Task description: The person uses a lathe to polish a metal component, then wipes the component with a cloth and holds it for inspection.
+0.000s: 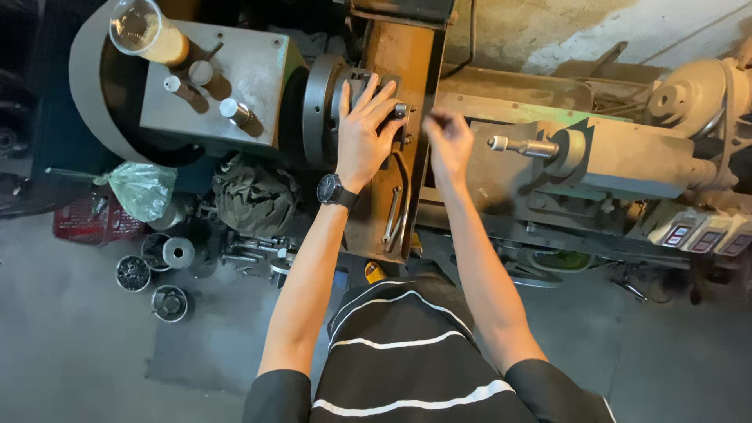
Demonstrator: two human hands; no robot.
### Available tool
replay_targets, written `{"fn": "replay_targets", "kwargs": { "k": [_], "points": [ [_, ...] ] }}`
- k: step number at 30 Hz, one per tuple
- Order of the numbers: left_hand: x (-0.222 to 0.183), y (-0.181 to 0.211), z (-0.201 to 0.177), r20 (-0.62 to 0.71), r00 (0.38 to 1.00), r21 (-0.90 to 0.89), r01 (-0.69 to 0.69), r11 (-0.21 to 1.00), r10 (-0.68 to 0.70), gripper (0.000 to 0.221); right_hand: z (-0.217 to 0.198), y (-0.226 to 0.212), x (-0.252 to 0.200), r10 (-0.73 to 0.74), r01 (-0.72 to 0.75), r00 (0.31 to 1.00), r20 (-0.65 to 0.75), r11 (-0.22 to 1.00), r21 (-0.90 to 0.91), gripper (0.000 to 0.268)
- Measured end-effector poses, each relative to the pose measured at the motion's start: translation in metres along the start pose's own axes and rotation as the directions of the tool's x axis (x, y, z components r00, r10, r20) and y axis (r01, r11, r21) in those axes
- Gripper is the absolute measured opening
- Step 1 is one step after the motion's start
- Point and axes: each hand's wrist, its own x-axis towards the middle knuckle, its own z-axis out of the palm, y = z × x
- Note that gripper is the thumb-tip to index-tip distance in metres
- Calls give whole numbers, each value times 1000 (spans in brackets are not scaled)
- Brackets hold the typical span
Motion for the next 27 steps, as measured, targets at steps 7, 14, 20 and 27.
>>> {"fn": "replay_targets", "kwargs": {
  "k": [7, 14, 20, 27],
  "points": [
    [1, 1, -1, 17, 1000, 19, 2, 1000, -3, 21, 10, -3, 28, -43, 33, 983, 177, 998, 57, 25],
    [0, 0, 0, 9, 1000, 7, -3, 1000, 3, 21, 1, 38, 8, 190, -195, 957, 219, 981, 1, 15],
    [1, 1, 1, -37, 999, -7, -5, 1000, 4, 19, -14, 48, -18, 99, -98, 995, -15, 993, 70, 15],
    [-39, 75, -47, -186, 976, -235, -159, 959, 117, 69, -50, 22, -102, 317, -367, 926, 204, 882, 295, 22]
  ]
}}
